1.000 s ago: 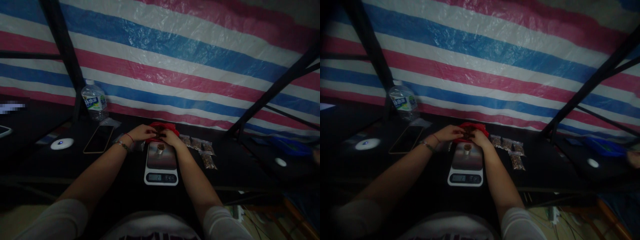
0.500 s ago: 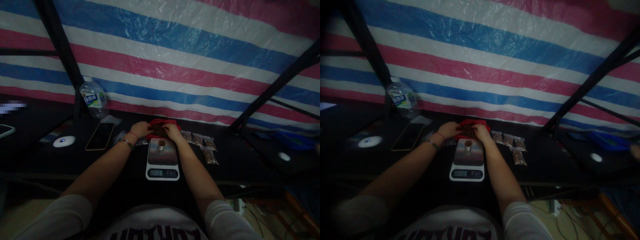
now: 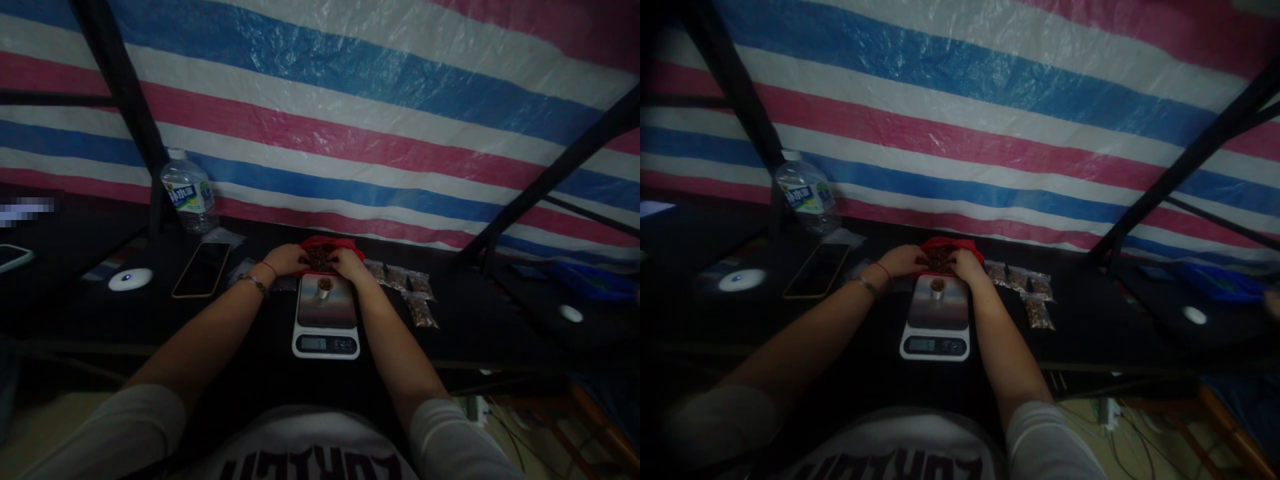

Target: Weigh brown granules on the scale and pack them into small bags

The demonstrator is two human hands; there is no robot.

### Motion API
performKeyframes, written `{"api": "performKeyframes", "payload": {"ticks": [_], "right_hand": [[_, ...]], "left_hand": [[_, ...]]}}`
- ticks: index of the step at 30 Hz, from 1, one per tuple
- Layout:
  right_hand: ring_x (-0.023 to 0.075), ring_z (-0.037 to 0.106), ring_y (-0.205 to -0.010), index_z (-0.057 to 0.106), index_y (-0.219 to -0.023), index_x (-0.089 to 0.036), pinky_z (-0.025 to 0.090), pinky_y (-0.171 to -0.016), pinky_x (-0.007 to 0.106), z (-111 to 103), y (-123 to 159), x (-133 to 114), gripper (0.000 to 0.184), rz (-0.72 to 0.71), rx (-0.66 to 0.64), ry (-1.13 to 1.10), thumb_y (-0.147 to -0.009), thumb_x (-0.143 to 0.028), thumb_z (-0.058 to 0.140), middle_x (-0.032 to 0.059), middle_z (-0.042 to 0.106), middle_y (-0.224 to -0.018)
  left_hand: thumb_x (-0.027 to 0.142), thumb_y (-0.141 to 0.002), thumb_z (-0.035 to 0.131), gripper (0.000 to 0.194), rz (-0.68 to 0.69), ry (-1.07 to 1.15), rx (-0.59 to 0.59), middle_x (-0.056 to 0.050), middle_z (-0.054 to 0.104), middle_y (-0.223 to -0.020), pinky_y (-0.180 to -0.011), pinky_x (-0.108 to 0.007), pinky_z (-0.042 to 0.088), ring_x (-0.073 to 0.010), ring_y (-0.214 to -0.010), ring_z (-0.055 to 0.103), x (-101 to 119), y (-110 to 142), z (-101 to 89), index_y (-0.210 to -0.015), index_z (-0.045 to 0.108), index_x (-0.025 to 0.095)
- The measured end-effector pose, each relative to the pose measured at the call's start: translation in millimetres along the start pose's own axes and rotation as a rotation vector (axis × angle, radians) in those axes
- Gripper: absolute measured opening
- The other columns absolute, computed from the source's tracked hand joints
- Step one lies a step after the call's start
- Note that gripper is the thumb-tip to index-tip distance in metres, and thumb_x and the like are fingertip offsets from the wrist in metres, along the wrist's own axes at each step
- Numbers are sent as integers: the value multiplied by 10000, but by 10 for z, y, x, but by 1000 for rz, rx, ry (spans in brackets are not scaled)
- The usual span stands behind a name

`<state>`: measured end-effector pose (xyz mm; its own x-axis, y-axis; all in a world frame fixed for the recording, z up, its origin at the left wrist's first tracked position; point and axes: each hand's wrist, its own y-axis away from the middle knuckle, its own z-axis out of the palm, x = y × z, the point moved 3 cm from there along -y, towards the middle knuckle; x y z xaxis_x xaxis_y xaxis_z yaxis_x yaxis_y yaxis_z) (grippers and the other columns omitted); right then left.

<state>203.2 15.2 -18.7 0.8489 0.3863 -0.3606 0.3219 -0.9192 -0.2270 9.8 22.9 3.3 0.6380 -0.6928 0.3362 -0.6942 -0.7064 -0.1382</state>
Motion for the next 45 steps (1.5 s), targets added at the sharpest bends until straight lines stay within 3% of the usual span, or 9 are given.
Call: {"api": "performKeyframes", "payload": {"ticks": [4,9,14,17,23,26,32,40,45], "right_hand": [[202,638,-902,736,-878,-206,459,-845,303,-66,-9,-52,198,-29,105,-13,-777,-119,589,65,717,-934],[182,630,-946,710,-947,-191,465,-888,323,-160,9,-202,214,-67,266,-273,-872,-253,519,65,705,-977],[186,593,-1086,579,-1220,-216,459,-937,329,-161,45,-404,430,-152,187,-626,-802,-302,625,70,635,-1195],[198,578,-1119,540,-1264,-216,450,-962,339,-155,56,-476,561,-174,126,-708,-732,-295,699,73,611,-1236],[204,633,-976,671,-1058,-178,473,-906,335,-120,28,-493,384,-193,116,-627,-695,-290,730,67,683,-1063],[187,651,-857,709,-904,-162,495,-818,309,-81,-8,-393,193,-139,167,-621,-760,-277,653,56,710,-913],[188,650,-792,707,-861,-168,497,-761,295,-132,-27,-163,205,46,362,-667,-747,-327,644,48,721,-861],[191,638,-739,700,-821,-154,488,-703,286,-233,9,-185,252,111,458,-652,-751,-379,614,46,710,-788],[176,622,-682,694,-797,-155,475,-663,274,-233,19,-209,241,124,469,-620,-746,-376,614,40,702,-750]], "left_hand": [[474,-818,505,379,-43,-18,182,-63,672,-989,-832,-277,446,-210,-928,607,-30,10,-46,-1048,681,228],[246,-828,403,464,7,111,673,-87,593,-993,-883,-342,442,-204,-934,550,-83,91,-217,-1269,464,118],[124,-681,428,513,106,179,931,-76,524,-956,-827,-368,459,-200,-880,510,-88,150,-283,-1193,447,124],[160,-728,441,482,101,228,941,-82,511,-1018,-828,-368,461,-196,-897,502,-34,146,-263,-1208,408,146],[106,-667,411,512,141,334,878,-101,493,-1158,-913,-379,447,-205,-1036,498,141,101,-194,-1176,406,164],[95,-637,432,574,158,406,784,-102,532,-1155,-915,-361,459,-193,-1022,540,176,64,-154,-1208,409,147],[252,-773,530,368,-40,513,610,-74,657,-1078,-907,-344,480,-200,-988,612,24,0,-98,-1124,589,156],[410,-816,528,375,-218,957,390,-100,709,-971,-629,-277,547,-178,-743,682,-35,-46,23,-1027,641,121],[453,-798,520,396,-288,1086,458,-90,716,-868,-521,-234,490,-165,-652,667,-112,-53,40,-958,652,116]]}}
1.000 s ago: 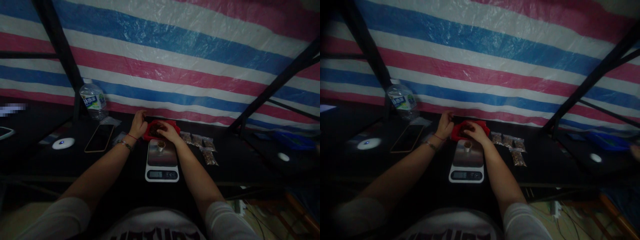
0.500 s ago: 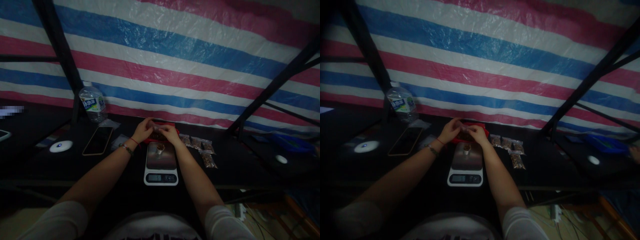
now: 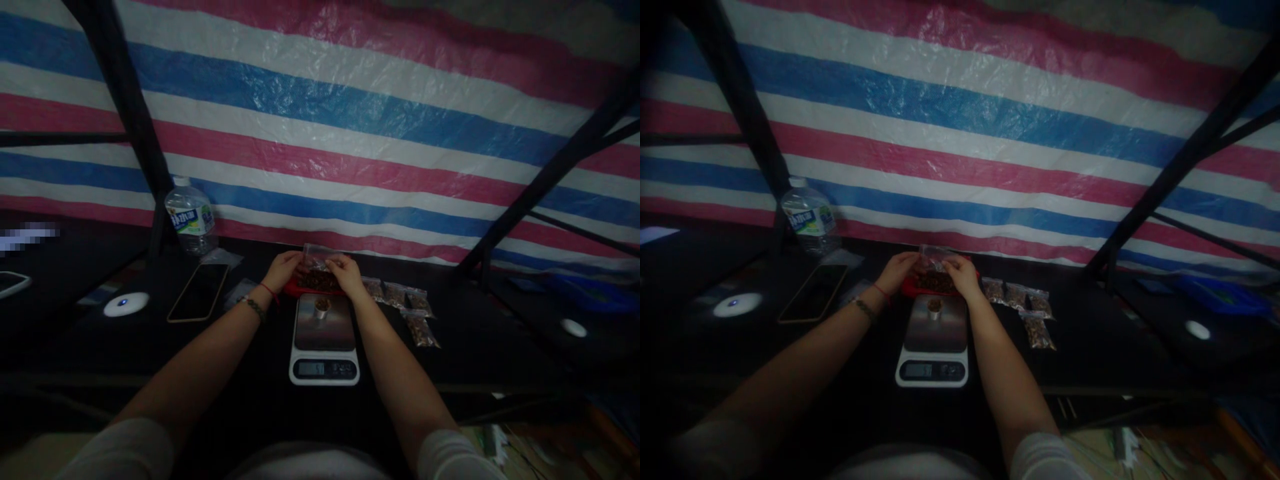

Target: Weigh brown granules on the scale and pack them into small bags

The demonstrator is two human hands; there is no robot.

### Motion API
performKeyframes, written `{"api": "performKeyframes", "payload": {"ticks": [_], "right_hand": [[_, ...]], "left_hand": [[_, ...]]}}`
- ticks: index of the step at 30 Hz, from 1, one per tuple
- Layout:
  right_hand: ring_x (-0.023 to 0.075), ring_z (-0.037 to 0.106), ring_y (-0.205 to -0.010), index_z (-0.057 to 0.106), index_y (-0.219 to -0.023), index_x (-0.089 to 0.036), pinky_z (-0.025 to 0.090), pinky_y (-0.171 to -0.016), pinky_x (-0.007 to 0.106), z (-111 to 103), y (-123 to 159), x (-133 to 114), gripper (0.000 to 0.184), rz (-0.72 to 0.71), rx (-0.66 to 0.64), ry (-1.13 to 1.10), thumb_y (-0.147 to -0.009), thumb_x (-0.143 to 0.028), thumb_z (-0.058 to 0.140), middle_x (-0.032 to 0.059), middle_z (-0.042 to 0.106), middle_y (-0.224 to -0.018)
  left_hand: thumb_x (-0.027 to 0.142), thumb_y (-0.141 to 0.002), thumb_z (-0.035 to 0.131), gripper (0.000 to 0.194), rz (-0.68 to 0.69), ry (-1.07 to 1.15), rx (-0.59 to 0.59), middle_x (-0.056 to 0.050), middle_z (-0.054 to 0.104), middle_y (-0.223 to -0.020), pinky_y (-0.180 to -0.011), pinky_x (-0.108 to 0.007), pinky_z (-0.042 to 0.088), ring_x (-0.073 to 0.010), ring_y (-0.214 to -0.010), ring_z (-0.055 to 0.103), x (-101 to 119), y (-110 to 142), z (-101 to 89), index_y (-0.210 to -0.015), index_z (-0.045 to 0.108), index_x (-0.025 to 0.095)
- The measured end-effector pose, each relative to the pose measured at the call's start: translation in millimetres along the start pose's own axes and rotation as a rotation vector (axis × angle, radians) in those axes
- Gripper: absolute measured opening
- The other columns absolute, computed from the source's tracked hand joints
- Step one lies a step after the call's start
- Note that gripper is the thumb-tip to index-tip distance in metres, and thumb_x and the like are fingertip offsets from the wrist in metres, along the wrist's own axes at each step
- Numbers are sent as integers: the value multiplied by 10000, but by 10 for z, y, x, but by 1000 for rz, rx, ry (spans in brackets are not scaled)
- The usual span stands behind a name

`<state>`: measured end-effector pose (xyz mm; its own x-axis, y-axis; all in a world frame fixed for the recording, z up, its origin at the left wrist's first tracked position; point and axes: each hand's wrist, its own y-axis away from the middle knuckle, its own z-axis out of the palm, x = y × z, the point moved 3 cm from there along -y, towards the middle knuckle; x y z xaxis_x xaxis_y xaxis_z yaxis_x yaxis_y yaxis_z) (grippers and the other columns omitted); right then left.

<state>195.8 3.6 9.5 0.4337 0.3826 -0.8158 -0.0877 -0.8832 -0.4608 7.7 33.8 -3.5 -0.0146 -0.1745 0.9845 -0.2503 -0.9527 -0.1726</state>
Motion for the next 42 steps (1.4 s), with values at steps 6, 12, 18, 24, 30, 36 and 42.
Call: {"api": "performKeyframes", "payload": {"ticks": [6,12,18,24,30,36,42], "right_hand": [[173,604,-661,684,-760,-163,457,-648,269,-9,1,-7,238,-9,0,31,-754,-389,613,31,680,-704],[164,557,-669,627,-921,-166,453,-679,284,-113,-1,20,292,-64,270,146,-746,-399,624,12,629,-735],[177,632,-774,682,-912,-190,494,-750,298,34,38,-133,216,-177,-44,44,-777,-348,623,48,692,-852],[196,669,-795,711,-952,-189,528,-733,304,136,85,-154,288,-162,-198,-95,-690,-307,727,57,720,-903],[190,672,-788,727,-920,-194,525,-716,290,108,101,-206,192,-207,-212,-9,-748,-248,662,48,727,-871],[193,664,-777,718,-961,-184,518,-696,286,114,112,-245,255,-235,-260,31,-712,-236,701,57,720,-880],[183,666,-851,715,-951,-203,508,-779,303,100,86,-205,218,-282,-248,97,-820,-197,541,52,722,-930]], "left_hand": [[436,-729,620,337,77,-93,2,-46,689,-655,-549,-233,462,-158,-599,628,24,5,-2,-809,693,117],[437,-736,622,337,151,-135,136,-53,703,-716,-600,-247,476,-156,-629,626,86,12,-45,-829,699,123],[413,-777,595,278,260,-385,164,-38,724,-794,-717,-266,497,-177,-750,657,170,68,26,-833,721,172],[393,-765,614,271,295,-362,-2,-46,735,-857,-735,-267,512,-182,-790,668,157,125,151,-857,735,168],[410,-781,599,294,302,-364,-19,-44,737,-816,-662,-249,517,-173,-722,668,167,143,157,-850,737,159],[386,-817,566,282,362,-426,-43,-41,736,-815,-676,-245,514,-169,-736,671,187,164,172,-850,736,163],[368,-833,540,278,400,-445,-58,-36,723,-795,-634,-227,501,-148,-681,657,217,185,186,-869,721,161]]}}
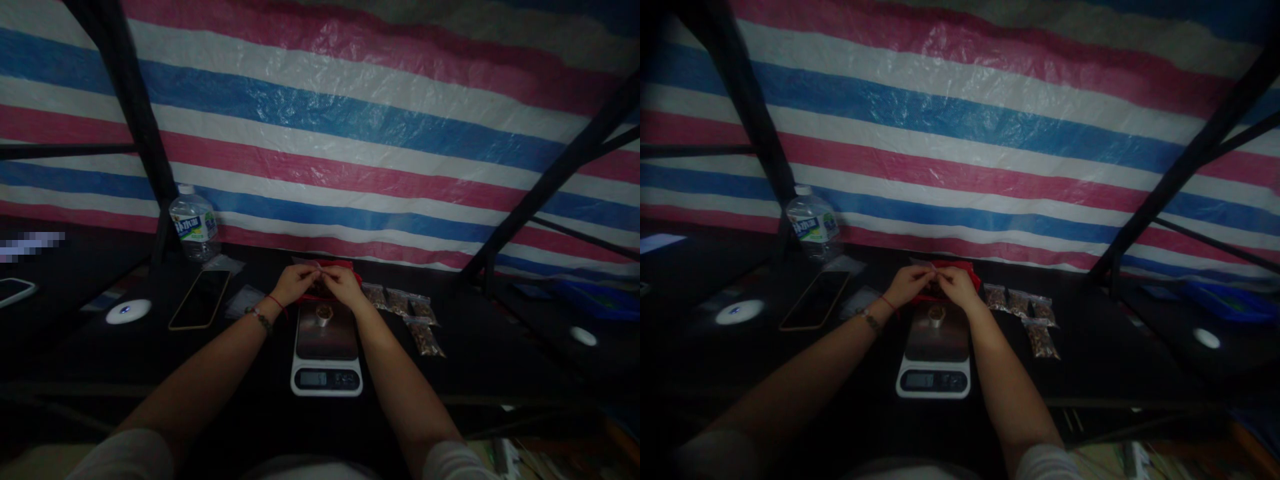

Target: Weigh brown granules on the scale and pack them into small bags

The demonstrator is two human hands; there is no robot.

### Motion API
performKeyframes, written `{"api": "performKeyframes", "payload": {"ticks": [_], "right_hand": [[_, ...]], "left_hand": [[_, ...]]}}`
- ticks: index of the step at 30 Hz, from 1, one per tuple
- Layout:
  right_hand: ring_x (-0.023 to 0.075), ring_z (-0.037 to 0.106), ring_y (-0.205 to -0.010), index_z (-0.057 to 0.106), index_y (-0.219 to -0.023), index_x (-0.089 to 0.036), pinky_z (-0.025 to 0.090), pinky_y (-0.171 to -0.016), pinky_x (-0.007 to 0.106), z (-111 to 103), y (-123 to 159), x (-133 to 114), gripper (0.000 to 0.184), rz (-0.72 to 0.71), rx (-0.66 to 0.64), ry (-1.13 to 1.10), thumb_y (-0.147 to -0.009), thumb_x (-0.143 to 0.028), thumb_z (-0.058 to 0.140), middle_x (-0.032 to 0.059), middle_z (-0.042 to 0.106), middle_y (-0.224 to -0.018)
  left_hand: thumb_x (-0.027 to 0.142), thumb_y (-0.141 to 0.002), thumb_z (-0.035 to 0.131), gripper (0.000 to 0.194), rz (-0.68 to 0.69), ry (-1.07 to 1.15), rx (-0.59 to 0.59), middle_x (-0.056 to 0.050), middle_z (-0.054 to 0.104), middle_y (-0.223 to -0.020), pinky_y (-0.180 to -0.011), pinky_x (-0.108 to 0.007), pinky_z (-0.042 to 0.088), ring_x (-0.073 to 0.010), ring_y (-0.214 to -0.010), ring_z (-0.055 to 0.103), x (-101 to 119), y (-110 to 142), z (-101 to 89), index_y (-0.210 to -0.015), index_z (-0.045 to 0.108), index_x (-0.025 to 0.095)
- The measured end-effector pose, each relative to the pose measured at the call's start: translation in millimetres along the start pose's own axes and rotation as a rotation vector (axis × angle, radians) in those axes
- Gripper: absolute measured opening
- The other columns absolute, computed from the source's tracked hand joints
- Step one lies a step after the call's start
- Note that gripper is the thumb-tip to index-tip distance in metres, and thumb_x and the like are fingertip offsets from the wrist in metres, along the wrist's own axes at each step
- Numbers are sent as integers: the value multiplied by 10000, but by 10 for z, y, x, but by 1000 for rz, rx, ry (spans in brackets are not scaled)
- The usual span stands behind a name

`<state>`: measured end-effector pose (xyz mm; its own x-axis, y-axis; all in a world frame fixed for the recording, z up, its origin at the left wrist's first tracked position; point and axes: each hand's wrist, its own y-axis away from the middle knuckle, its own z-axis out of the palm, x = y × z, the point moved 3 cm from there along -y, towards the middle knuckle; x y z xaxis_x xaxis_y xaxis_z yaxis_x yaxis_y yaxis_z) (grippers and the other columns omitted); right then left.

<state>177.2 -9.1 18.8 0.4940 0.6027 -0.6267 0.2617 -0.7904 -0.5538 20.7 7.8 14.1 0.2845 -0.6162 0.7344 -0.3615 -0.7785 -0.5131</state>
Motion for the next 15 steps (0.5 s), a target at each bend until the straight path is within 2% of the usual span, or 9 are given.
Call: {"api": "performKeyframes", "payload": {"ticks": [3,8,10,12,15], "right_hand": [[182,660,-831,708,-909,-209,507,-768,301,-18,-8,32,186,36,72,43,-821,-221,545,47,719,-904],[169,626,-761,638,-957,-206,515,-733,309,-75,-8,26,187,86,232,98,-784,-195,569,45,674,-918],[184,613,-874,646,-875,-210,502,-814,334,-81,-10,-15,164,8,209,159,-775,-139,538,59,654,-974],[196,580,-1014,668,-812,-215,467,-912,356,-65,-10,-53,222,-84,140,208,-768,-83,494,68,639,-1048],[196,562,-1086,701,-896,-222,449,-958,358,-29,-5,-58,306,-122,66,246,-775,-58,473,67,622,-1143]], "left_hand": [[364,-825,540,265,15,-92,7,-25,712,-758,-603,-221,472,-139,-648,637,46,-2,-23,-815,717,168],[325,-790,555,226,-1,-259,56,-24,693,-714,-609,-231,437,-141,-641,612,86,-9,-54,-717,701,169],[339,-792,554,234,-14,-280,63,-25,692,-716,-616,-234,432,-143,-650,608,89,-9,-53,-710,697,173],[342,-795,554,231,-18,-290,60,-25,692,-721,-618,-235,430,-143,-655,605,95,-5,-44,-721,695,175],[317,-813,541,214,30,-310,41,-30,686,-736,-625,-241,431,-145,-668,604,120,8,-22,-754,690,175]]}}
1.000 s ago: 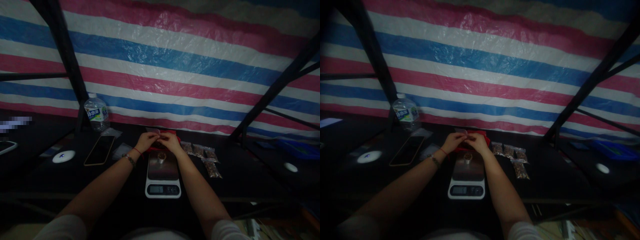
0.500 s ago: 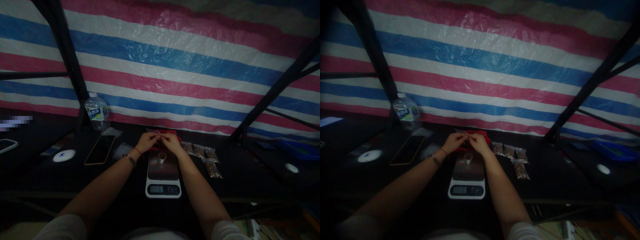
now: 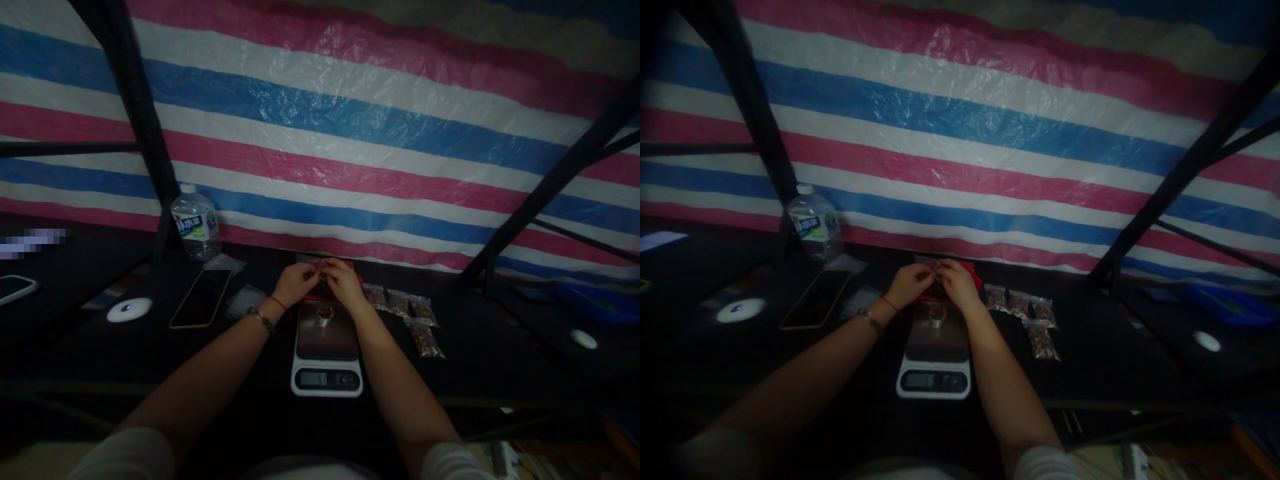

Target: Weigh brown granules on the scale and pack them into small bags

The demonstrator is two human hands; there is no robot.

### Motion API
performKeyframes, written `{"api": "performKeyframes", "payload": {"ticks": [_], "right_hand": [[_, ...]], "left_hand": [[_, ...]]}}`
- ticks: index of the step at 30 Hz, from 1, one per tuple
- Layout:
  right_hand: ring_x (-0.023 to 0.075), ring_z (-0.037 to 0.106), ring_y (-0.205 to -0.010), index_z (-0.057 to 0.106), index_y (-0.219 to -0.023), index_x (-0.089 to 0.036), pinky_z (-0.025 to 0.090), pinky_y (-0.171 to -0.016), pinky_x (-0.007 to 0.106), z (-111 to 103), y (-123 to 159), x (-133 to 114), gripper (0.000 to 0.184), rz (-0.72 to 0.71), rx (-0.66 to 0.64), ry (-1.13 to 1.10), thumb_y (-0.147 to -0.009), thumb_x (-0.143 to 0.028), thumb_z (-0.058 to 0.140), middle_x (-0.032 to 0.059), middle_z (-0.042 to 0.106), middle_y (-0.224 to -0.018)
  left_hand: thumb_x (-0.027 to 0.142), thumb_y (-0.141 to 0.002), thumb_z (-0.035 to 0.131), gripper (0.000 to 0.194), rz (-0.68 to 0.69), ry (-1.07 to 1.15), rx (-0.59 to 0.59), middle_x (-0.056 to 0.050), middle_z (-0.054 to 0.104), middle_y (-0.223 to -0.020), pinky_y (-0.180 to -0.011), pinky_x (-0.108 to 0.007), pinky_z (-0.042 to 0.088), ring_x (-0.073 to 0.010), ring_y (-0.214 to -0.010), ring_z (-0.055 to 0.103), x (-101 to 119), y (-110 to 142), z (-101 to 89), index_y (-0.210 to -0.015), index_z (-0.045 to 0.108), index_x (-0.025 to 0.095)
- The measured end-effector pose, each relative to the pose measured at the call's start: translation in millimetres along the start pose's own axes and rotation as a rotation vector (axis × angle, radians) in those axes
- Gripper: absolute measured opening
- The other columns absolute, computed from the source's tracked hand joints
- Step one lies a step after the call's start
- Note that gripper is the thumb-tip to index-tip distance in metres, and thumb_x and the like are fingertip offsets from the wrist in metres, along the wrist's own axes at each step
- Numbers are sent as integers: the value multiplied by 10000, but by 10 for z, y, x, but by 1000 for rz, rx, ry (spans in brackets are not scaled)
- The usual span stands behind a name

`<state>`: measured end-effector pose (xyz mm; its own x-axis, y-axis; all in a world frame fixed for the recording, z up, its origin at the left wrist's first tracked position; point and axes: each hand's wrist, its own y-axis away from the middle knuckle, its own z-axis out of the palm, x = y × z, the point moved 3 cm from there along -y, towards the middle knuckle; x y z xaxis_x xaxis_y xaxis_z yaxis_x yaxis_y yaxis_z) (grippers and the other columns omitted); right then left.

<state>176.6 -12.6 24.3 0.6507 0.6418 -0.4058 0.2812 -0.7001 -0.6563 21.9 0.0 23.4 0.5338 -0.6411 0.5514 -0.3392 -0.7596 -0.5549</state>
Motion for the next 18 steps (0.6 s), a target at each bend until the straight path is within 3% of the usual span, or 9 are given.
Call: {"api": "performKeyframes", "payload": {"ticks": [4,9,13,18], "right_hand": [[215,618,-977,706,-1001,-205,483,-892,350,47,16,29,322,26,-84,18,-785,-76,504,90,679,-1038],[218,637,-889,676,-1082,-247,490,-841,345,-8,18,92,298,178,22,43,-793,-211,614,64,706,-957],[226,616,-927,673,-1069,-226,477,-862,362,12,4,43,347,142,-29,-18,-729,-283,707,74,690,-994],[204,583,-985,702,-963,-207,449,-914,359,62,-19,-66,216,40,-105,-149,-752,-197,661,70,659,-999]], "left_hand": [[294,-853,503,212,183,-10,-78,-40,682,-793,-697,-267,453,-159,-739,612,64,21,10,-809,680,186],[243,-822,517,304,355,-48,1,-91,630,-1127,-959,-364,396,-219,-1077,545,103,23,-126,-1100,627,184],[309,-729,623,605,356,-178,-45,-95,475,-1373,-1072,-458,246,-300,-1269,382,85,13,-156,-1311,488,216],[444,-676,678,661,306,-197,-121,-110,577,-1234,-1064,-468,225,-308,-1187,454,69,-2,-130,-1274,521,211]]}}
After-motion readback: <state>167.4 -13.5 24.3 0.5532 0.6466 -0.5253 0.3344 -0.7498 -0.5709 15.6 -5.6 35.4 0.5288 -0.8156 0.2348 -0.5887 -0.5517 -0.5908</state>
